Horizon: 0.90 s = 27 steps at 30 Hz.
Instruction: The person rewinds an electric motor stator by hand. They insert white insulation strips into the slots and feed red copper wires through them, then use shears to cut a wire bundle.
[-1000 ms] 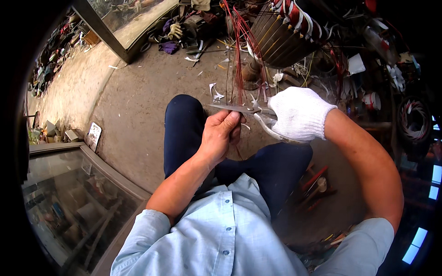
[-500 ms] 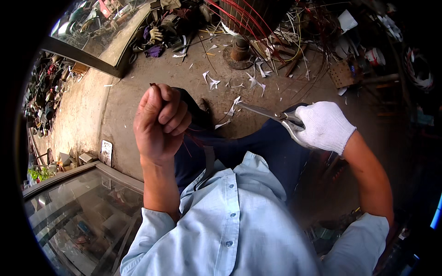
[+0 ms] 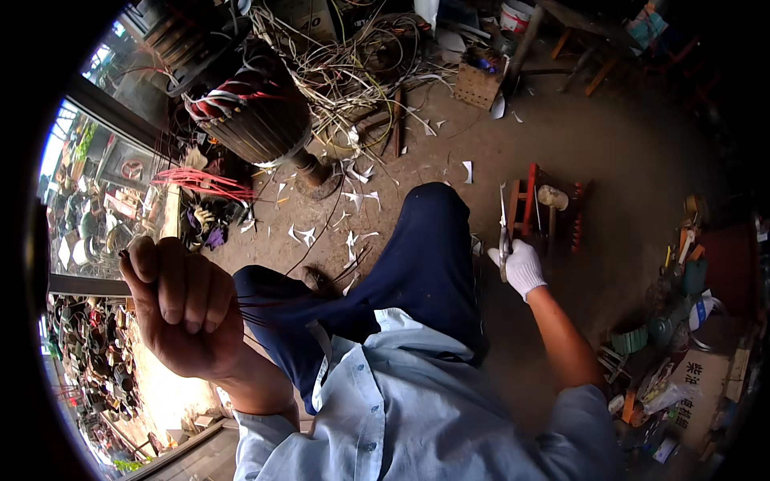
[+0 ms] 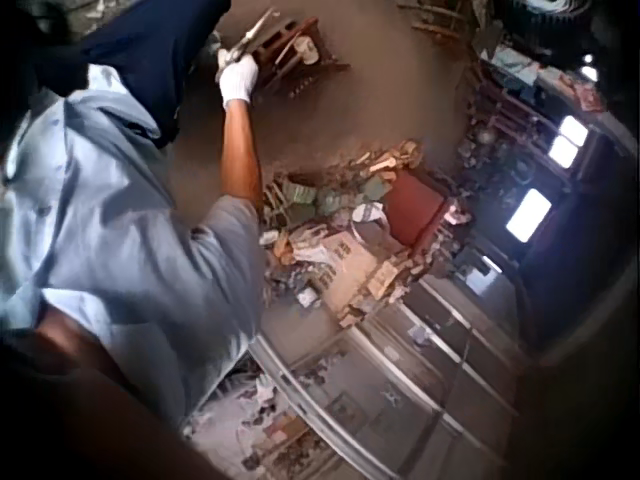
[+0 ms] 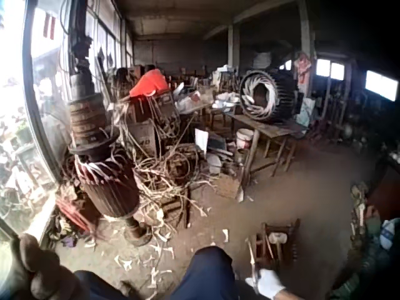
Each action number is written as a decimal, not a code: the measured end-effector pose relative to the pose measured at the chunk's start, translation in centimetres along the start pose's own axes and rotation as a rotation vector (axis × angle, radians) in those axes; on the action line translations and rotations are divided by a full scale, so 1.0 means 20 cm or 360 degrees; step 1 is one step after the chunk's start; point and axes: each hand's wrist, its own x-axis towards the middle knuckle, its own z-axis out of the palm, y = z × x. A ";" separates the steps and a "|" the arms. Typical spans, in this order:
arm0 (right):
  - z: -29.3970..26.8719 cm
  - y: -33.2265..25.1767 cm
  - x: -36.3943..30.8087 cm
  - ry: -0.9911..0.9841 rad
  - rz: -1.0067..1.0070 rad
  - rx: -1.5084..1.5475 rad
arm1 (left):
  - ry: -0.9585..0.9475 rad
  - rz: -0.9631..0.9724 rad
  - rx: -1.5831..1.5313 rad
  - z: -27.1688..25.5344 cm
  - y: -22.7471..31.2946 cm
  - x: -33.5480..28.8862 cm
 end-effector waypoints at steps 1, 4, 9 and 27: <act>0.07 0.05 -0.03 0.0008 0.0056 0.0150 | -0.0004 0.0041 0.0099 0.07 -0.06 0.03; 0.15 0.18 -0.08 0.0220 0.0199 0.0381 | -0.0204 0.0131 0.0388 0.27 -0.32 0.19; -0.23 0.00 -0.09 0.0637 0.0535 0.1981 | -0.0194 -0.0034 0.0509 0.45 -0.82 0.56; -0.44 -0.52 0.48 -0.0435 0.0696 0.2804 | -0.2457 0.0123 0.3927 -0.25 -2.26 1.82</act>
